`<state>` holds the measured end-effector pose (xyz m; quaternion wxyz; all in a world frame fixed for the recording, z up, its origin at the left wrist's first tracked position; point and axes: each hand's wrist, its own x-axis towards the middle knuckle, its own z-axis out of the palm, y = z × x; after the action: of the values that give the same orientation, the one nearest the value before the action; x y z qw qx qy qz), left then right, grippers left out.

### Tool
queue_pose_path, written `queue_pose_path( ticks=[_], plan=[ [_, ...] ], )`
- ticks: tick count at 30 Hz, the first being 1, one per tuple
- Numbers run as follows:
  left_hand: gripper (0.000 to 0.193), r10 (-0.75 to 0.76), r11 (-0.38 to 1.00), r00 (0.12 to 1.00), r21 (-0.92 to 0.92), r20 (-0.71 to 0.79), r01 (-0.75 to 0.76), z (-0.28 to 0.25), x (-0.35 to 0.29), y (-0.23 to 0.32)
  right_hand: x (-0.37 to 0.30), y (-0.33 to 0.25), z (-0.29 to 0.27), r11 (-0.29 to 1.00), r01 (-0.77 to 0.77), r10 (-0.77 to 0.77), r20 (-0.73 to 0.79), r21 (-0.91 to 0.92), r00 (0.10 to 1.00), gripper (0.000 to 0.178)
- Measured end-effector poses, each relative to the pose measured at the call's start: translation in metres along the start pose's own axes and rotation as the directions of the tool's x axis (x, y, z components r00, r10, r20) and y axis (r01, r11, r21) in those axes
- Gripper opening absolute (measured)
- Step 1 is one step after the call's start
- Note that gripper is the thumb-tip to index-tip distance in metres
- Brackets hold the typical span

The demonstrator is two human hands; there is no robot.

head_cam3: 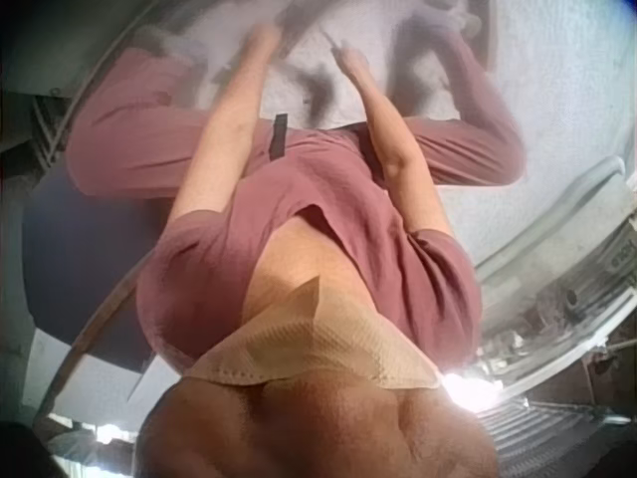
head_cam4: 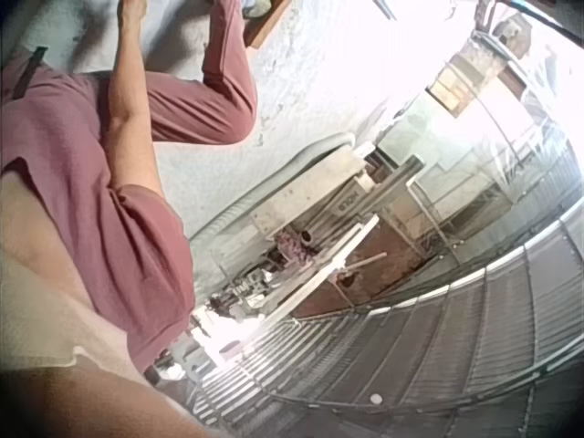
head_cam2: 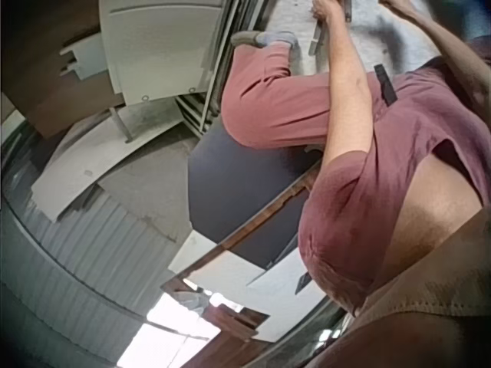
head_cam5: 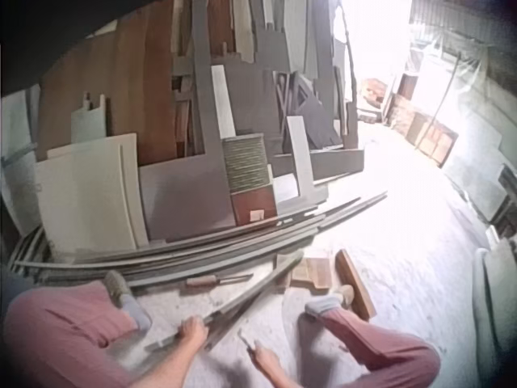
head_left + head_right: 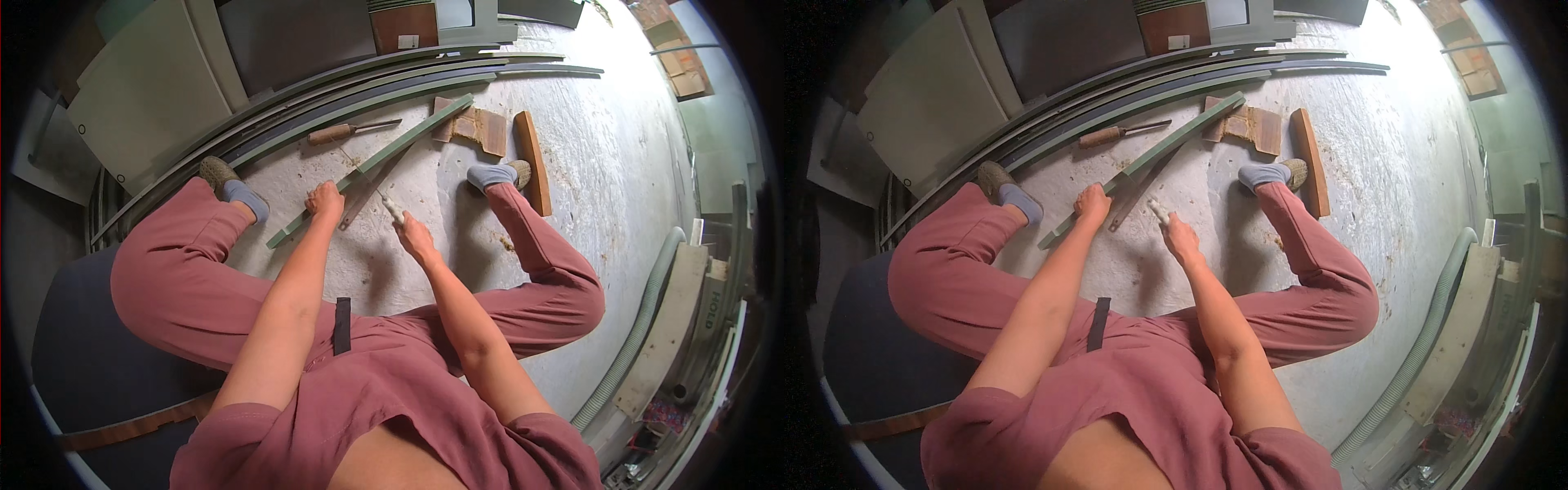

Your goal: Sawing a thin curved piece of wood while sitting on the floor of a woodworking workshop.

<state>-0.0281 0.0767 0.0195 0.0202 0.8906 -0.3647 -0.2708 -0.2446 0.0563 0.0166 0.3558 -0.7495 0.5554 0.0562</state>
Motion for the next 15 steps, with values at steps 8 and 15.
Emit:
queue_pose_path(
  ticks=[8,15],
  plan=[
    [0.038,0.011,0.999,1.0,-0.035,0.028,-0.01,-0.002,0.017,-0.009,0.001,0.002,-0.003,1.0,-0.014,0.013,0.028,0.025,1.0,0.027],
    [0.039,0.011,1.0,1.0,-0.028,0.028,-0.011,0.002,0.016,-0.007,0.015,-0.024,0.0,0.998,-0.007,0.005,0.026,0.055,1.0,0.028]
  ],
)
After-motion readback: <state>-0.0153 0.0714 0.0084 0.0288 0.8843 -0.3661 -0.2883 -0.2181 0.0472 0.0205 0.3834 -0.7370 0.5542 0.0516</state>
